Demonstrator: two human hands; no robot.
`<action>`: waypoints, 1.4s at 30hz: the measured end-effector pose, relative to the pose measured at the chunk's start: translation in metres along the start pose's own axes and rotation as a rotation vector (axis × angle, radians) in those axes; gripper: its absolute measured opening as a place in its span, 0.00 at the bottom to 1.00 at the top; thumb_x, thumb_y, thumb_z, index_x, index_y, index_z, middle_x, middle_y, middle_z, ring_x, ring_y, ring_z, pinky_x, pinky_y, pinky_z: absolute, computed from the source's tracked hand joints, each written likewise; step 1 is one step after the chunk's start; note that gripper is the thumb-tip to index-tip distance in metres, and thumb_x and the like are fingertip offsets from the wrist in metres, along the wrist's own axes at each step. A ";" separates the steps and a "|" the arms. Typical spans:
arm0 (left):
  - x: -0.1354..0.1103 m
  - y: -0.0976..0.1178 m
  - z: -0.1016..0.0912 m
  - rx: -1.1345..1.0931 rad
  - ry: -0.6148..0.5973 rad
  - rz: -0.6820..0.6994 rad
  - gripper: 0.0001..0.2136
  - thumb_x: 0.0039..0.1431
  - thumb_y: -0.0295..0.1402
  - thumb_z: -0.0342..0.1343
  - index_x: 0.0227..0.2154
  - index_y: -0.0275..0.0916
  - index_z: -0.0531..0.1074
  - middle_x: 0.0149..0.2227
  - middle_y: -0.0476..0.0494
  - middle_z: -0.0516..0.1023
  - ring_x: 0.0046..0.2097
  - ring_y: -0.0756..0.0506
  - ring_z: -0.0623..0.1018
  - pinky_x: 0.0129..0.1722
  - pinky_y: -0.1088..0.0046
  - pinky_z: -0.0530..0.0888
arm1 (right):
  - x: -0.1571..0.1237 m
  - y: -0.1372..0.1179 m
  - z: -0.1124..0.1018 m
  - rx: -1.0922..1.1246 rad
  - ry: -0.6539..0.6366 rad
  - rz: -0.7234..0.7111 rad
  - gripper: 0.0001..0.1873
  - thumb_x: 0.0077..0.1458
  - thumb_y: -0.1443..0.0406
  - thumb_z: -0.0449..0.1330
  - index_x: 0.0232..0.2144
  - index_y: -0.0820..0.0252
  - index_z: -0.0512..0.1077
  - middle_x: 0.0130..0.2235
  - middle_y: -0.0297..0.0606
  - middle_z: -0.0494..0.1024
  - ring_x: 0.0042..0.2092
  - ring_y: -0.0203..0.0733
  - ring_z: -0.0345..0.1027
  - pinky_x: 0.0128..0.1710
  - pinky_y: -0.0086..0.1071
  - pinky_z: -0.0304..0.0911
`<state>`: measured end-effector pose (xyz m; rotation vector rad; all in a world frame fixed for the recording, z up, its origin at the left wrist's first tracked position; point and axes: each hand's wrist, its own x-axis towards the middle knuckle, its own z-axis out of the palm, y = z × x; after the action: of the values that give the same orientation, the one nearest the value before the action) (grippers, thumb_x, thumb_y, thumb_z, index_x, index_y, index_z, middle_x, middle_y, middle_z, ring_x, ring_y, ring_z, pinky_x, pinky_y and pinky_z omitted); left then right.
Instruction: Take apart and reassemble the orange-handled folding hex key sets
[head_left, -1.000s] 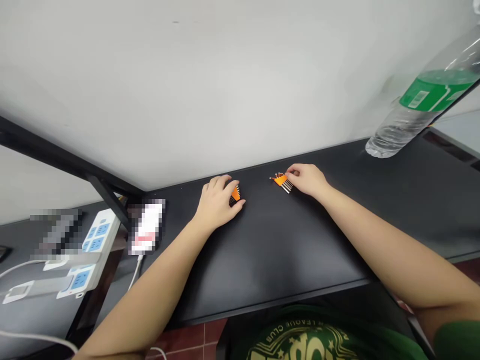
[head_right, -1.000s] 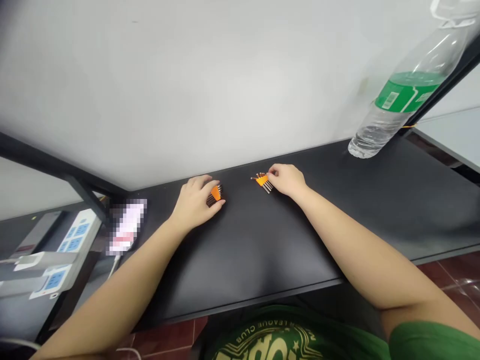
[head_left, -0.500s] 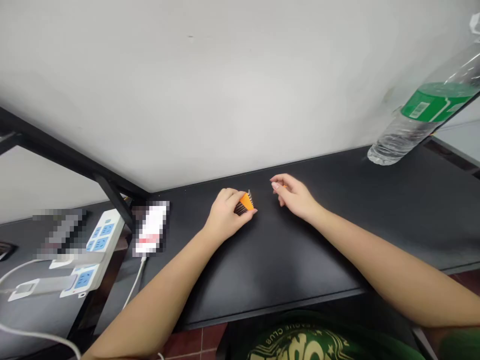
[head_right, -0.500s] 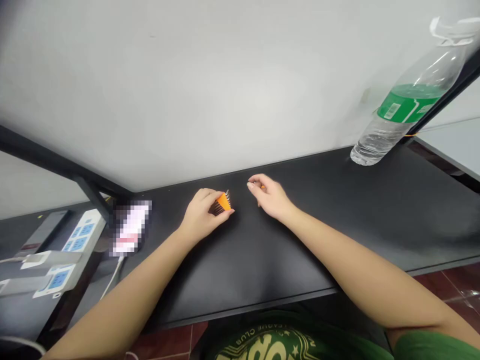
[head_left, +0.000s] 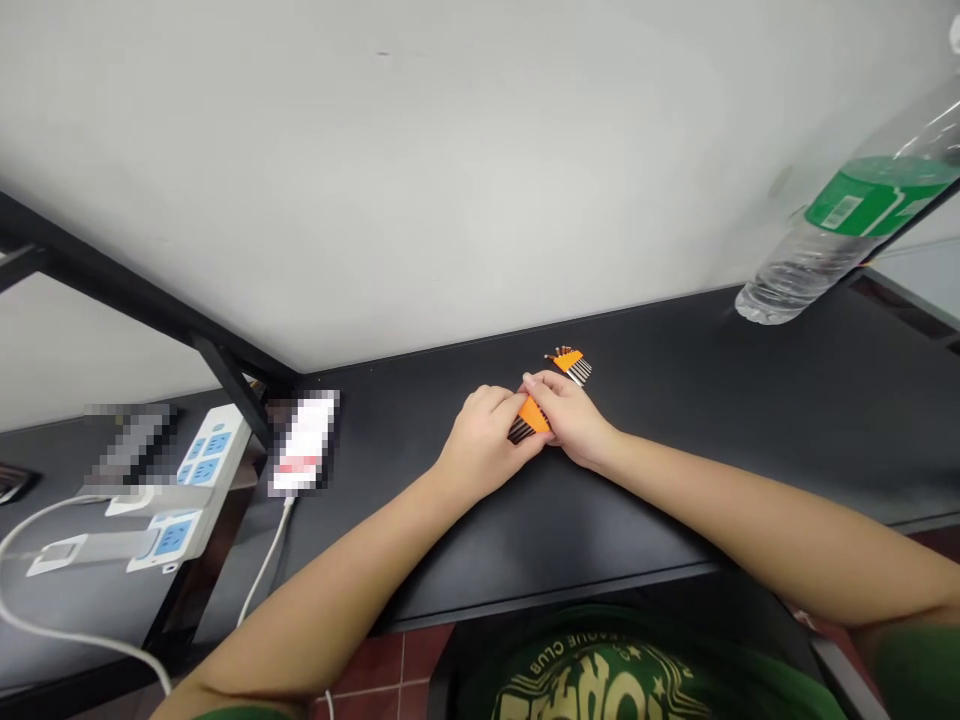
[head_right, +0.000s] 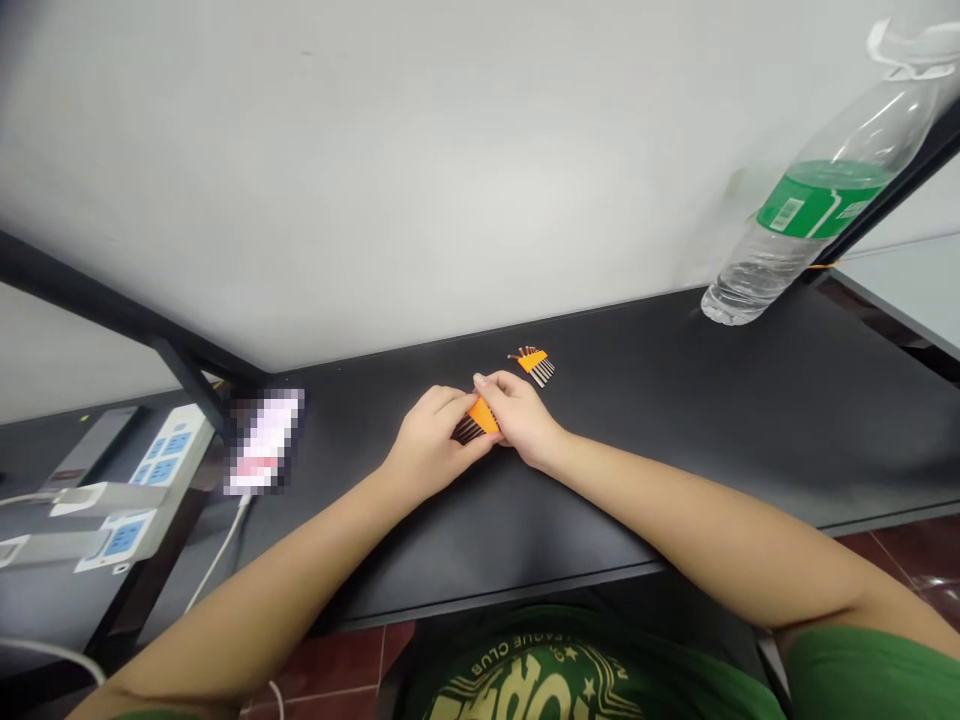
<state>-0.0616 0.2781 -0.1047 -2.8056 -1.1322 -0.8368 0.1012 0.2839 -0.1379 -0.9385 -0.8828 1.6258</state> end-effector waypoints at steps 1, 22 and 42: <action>0.000 0.000 -0.001 -0.003 0.010 -0.001 0.15 0.60 0.41 0.66 0.45 0.38 0.76 0.40 0.40 0.79 0.41 0.41 0.76 0.44 0.60 0.76 | 0.001 -0.001 0.000 0.036 -0.007 0.040 0.26 0.53 0.41 0.68 0.31 0.55 0.68 0.23 0.27 0.63 0.20 0.30 0.51 0.15 0.26 0.42; 0.001 -0.015 0.003 -0.167 0.073 0.085 0.16 0.56 0.40 0.68 0.44 0.39 0.75 0.39 0.42 0.80 0.39 0.44 0.77 0.41 0.65 0.78 | 0.000 -0.006 -0.001 0.217 -0.023 0.042 0.29 0.51 0.50 0.72 0.24 0.54 0.55 0.17 0.22 0.59 0.15 0.27 0.45 0.11 0.24 0.36; -0.002 -0.073 -0.019 -0.018 -0.084 0.047 0.18 0.59 0.43 0.65 0.48 0.40 0.75 0.42 0.41 0.80 0.43 0.42 0.77 0.47 0.60 0.77 | 0.012 -0.002 -0.034 -1.704 -0.269 -0.916 0.20 0.72 0.57 0.51 0.30 0.60 0.72 0.28 0.38 0.76 0.29 0.38 0.65 0.30 0.34 0.47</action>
<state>-0.1187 0.3266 -0.1038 -2.8947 -1.0693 -0.7359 0.1306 0.2990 -0.1519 -1.0114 -2.4912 -0.1112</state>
